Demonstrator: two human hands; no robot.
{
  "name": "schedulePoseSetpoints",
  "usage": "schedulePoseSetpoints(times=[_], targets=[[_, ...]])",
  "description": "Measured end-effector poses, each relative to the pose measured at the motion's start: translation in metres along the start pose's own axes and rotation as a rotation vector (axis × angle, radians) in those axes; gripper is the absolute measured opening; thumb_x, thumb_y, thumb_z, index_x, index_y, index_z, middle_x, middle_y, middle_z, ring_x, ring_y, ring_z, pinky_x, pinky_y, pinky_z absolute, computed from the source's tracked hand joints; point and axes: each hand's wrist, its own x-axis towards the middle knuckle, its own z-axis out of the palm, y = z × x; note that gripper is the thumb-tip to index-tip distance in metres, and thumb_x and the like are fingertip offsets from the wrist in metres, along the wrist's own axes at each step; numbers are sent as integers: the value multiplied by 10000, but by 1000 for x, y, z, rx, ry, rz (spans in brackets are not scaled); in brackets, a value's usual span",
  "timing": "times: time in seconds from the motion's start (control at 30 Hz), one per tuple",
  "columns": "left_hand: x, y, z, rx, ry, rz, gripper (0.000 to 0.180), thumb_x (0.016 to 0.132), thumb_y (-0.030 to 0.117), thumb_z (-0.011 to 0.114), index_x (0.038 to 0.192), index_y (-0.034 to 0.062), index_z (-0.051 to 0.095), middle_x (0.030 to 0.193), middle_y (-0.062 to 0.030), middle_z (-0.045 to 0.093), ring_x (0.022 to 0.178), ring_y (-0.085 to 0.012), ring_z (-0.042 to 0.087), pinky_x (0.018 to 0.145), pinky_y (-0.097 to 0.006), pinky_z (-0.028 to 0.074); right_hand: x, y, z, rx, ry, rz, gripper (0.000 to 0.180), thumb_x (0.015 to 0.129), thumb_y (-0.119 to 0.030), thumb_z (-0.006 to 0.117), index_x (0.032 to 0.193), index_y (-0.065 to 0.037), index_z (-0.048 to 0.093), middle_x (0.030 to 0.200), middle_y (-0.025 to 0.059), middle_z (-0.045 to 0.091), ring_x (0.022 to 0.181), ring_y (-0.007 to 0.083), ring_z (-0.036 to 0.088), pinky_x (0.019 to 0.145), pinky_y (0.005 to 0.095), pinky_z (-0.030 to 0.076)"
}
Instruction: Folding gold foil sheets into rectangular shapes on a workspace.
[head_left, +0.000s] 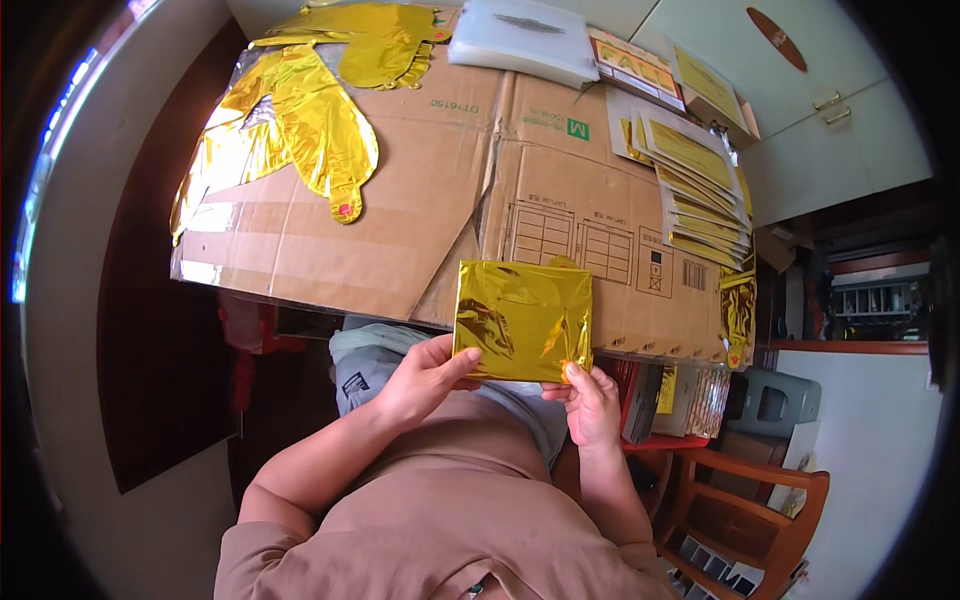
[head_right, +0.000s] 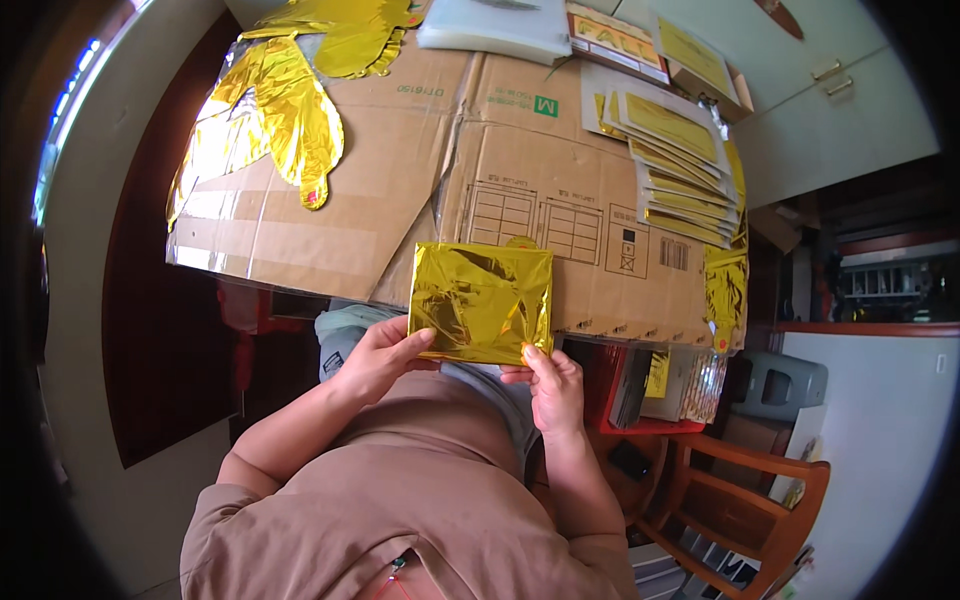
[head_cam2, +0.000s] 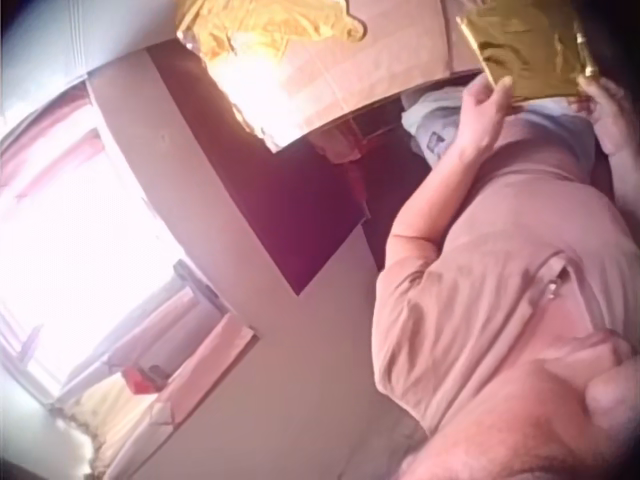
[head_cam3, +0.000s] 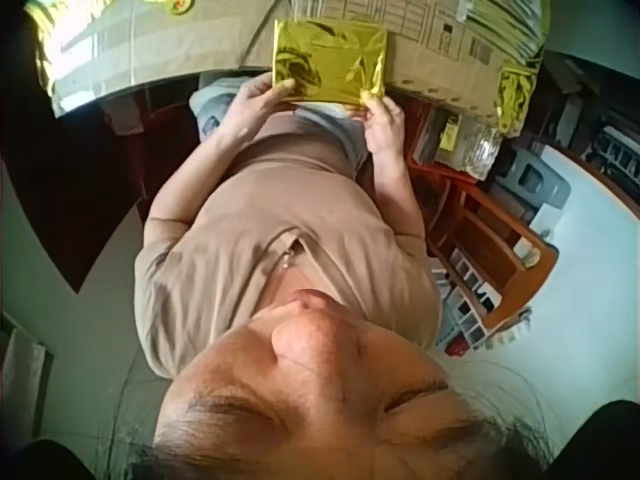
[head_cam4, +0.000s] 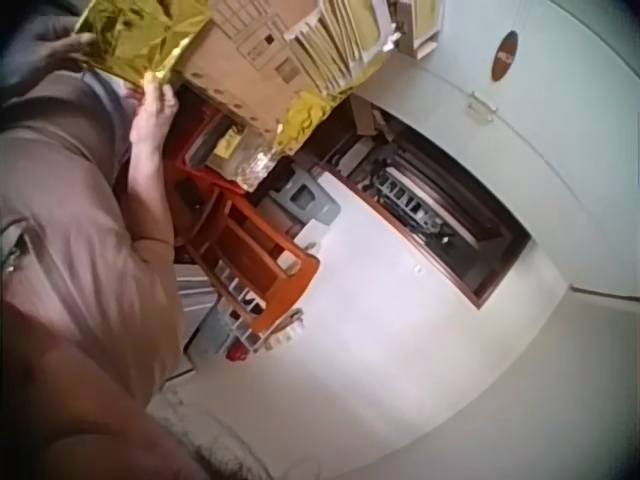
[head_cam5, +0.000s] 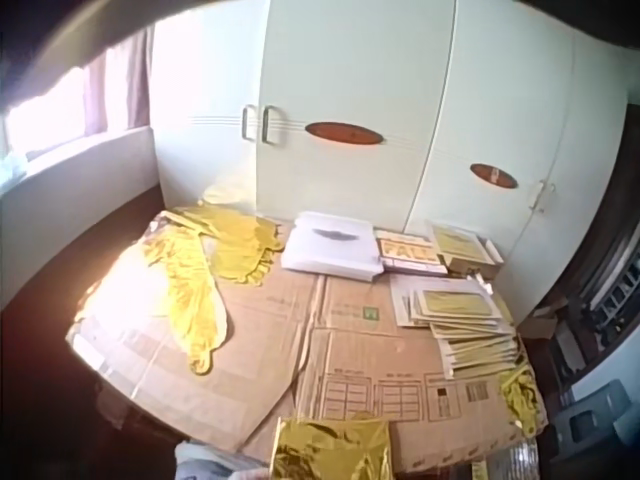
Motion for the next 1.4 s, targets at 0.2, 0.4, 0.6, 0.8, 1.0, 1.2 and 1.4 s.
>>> schedulePoseSetpoints(times=[0.2, 0.4, 0.6, 0.8, 1.0, 1.2, 1.4], targets=[[7, -7, 2, -55, 12, 46, 311, 1083, 238, 526, 1265, 20, 654, 1143, -43, 721, 1005, -113, 675, 872, -297, 565, 0, 3, -4, -27, 5, -23, 167, 981, -140, 650, 972, 25, 679, 916, 139, 740, 743, 233, 742, 730, 340, 624], [5, -10, 3, -50, 30, 55, 303, 1078, 210, 531, 1264, 3, 650, 1160, -51, 720, 1010, -119, 679, 874, -303, 568, 0, -5, 13, 11, -56, -39, 159, 984, -129, 638, 1055, 9, 672, 1013, 108, 725, 864, 206, 730, 753, 355, 630], [2, -7, -5, -221, -5, -2, 280, 1018, 142, 612, 1246, -17, 652, 1184, -92, 715, 1057, -154, 679, 940, -341, 544, 4, 5, 7, -56, -76, -64, 146, 986, -108, 665, 1055, 11, 715, 955, 72, 733, 821, 135, 698, 738, 316, 615], [-2, 18, -22, -364, -127, -61, 342, 983, 134, 619, 1287, -23, 622, 1244, -110, 696, 1155, -213, 660, 1017, -386, 494, 1, -7, -6, -250, -228, -53, 149, 983, -109, 674, 1033, 19, 732, 942, 17, 737, 825, 66, 654, 769, 254, 554], [6, 62, -38, -206, -424, -143, 765, 844, 389, 765, 1393, -78, 509, 1298, -151, 653, 1178, -231, 639, 1048, -365, 461, 8, -55, 4, -409, -483, -53, 121, 968, -102, 684, 948, 11, 721, 848, -64, 663, 759, 22, 544, 711, 222, 482], [20, 86, -12, 167, -366, -170, 426, 840, 52, 799, 1224, -50, 646, 1147, -53, 713, 1076, -136, 636, 986, -314, 488, 21, -94, 23, -727, -620, -17, 247, 923, -213, 707, 844, 18, 672, 668, -31, 552, 677, 28, 453, 614, 256, 423], [-1, 78, 10, 463, -288, -17, 263, 930, 45, 725, 1180, -21, 674, 1067, -17, 726, 967, -94, 646, 871, -283, 536, 6, -112, 28, -981, -643, -156, 194, 899, -186, 720, 915, 6, 691, 702, 90, 633, 640, 123, 561, 635, 304, 476]])
